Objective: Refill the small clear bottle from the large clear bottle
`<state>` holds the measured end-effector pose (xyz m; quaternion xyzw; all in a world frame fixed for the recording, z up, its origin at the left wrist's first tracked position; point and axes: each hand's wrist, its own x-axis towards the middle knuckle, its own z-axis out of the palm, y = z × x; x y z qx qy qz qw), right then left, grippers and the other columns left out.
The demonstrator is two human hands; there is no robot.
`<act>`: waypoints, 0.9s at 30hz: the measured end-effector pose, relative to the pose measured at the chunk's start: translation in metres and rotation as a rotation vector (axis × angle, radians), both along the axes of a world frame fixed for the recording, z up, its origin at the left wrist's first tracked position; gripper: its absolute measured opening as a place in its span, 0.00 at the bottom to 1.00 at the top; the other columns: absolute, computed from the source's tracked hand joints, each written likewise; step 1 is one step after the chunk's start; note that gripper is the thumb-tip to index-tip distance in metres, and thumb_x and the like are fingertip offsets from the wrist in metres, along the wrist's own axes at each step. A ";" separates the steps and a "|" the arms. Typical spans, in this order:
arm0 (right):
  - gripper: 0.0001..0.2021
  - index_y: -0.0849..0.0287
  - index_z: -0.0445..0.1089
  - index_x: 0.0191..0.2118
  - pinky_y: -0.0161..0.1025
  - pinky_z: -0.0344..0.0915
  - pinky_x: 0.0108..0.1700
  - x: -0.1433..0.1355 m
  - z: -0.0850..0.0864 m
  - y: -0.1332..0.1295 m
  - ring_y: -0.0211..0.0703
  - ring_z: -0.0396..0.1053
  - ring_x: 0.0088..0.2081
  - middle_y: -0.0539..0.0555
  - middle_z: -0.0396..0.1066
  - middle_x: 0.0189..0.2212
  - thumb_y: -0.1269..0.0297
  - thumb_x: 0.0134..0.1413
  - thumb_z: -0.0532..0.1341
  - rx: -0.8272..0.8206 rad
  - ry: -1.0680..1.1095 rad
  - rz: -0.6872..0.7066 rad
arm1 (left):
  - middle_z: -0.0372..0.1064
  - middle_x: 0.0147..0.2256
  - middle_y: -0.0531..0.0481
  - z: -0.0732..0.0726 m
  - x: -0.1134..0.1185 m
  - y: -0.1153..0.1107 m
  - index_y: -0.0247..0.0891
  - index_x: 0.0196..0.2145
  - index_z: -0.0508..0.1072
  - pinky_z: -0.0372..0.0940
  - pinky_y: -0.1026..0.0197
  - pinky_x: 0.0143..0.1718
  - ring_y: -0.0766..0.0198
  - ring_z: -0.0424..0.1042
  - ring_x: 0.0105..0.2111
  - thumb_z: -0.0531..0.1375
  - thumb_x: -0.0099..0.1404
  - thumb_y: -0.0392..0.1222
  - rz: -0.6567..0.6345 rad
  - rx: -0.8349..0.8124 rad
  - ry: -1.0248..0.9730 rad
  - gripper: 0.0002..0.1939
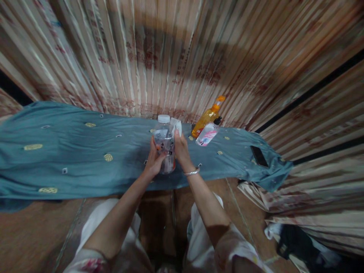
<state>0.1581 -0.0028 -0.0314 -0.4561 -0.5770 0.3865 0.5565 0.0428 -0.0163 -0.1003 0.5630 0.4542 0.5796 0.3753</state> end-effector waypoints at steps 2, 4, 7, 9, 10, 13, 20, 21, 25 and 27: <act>0.28 0.54 0.64 0.58 0.42 0.58 0.62 -0.004 -0.012 -0.006 0.45 0.66 0.57 0.55 0.71 0.55 0.43 0.64 0.45 0.040 -0.085 -0.020 | 0.60 0.61 0.39 0.000 -0.002 0.002 0.40 0.64 0.55 0.56 0.49 0.63 0.49 0.61 0.62 0.59 0.59 0.50 0.012 -0.021 -0.047 0.37; 0.29 0.56 0.60 0.62 0.44 0.57 0.63 -0.009 -0.032 -0.018 0.46 0.63 0.61 0.58 0.67 0.58 0.44 0.65 0.45 0.079 -0.171 -0.040 | 0.60 0.62 0.42 0.001 -0.005 0.005 0.42 0.62 0.57 0.54 0.51 0.64 0.50 0.58 0.64 0.59 0.59 0.50 0.050 -0.042 -0.086 0.35; 0.31 0.62 0.54 0.66 0.49 0.52 0.67 -0.014 -0.061 -0.041 0.49 0.56 0.66 0.64 0.59 0.64 0.46 0.66 0.44 0.087 -0.344 -0.064 | 0.60 0.61 0.44 0.002 -0.012 0.008 0.44 0.62 0.58 0.53 0.52 0.64 0.51 0.59 0.63 0.62 0.58 0.50 0.101 -0.074 -0.131 0.36; 0.34 0.65 0.50 0.67 0.51 0.48 0.69 -0.015 -0.071 -0.052 0.50 0.49 0.69 0.66 0.52 0.67 0.45 0.66 0.43 0.078 -0.420 -0.071 | 0.63 0.59 0.44 0.002 -0.015 0.009 0.44 0.61 0.59 0.56 0.53 0.62 0.52 0.63 0.60 0.64 0.56 0.49 0.116 -0.091 -0.155 0.36; 0.35 0.67 0.49 0.68 0.52 0.47 0.70 -0.015 -0.072 -0.054 0.50 0.46 0.70 0.67 0.50 0.68 0.45 0.66 0.43 0.074 -0.440 -0.076 | 0.65 0.57 0.44 0.002 -0.016 0.009 0.44 0.59 0.60 0.58 0.53 0.60 0.53 0.66 0.57 0.64 0.56 0.49 0.114 -0.096 -0.167 0.35; 0.34 0.66 0.48 0.68 0.51 0.48 0.69 -0.014 -0.059 -0.046 0.49 0.46 0.70 0.65 0.50 0.68 0.45 0.66 0.41 0.088 -0.445 -0.086 | 0.72 0.46 0.46 0.002 -0.014 0.009 0.41 0.51 0.67 0.65 0.54 0.51 0.55 0.72 0.47 0.66 0.53 0.49 0.088 -0.102 -0.203 0.29; 0.28 0.55 0.51 0.67 0.44 0.55 0.66 -0.015 -0.022 -0.015 0.43 0.57 0.65 0.59 0.61 0.63 0.50 0.69 0.40 0.170 -0.304 -0.053 | 0.69 0.35 0.54 0.008 -0.011 0.008 0.39 0.39 0.66 0.66 0.60 0.41 0.62 0.71 0.35 0.70 0.42 0.43 0.090 -0.104 -0.283 0.27; 0.27 0.56 0.51 0.67 0.44 0.56 0.65 -0.015 -0.025 -0.017 0.44 0.58 0.65 0.60 0.62 0.63 0.50 0.69 0.40 0.161 -0.292 -0.051 | 0.69 0.34 0.54 0.009 -0.011 0.009 0.39 0.39 0.66 0.65 0.60 0.41 0.62 0.71 0.35 0.71 0.41 0.42 0.096 -0.103 -0.298 0.27; 0.28 0.62 0.52 0.66 0.47 0.53 0.67 -0.016 -0.059 -0.039 0.46 0.57 0.65 0.64 0.60 0.63 0.51 0.69 0.42 0.139 -0.361 -0.054 | 0.68 0.33 0.56 0.009 -0.017 0.011 0.39 0.37 0.65 0.65 0.60 0.39 0.63 0.70 0.34 0.72 0.40 0.42 0.129 -0.114 -0.362 0.27; 0.30 0.66 0.50 0.67 0.52 0.50 0.68 -0.015 -0.078 -0.053 0.49 0.51 0.68 0.67 0.54 0.66 0.51 0.68 0.42 0.108 -0.456 -0.065 | 0.68 0.32 0.56 0.008 -0.019 0.012 0.39 0.37 0.65 0.65 0.61 0.38 0.64 0.70 0.32 0.72 0.41 0.42 0.157 -0.120 -0.387 0.27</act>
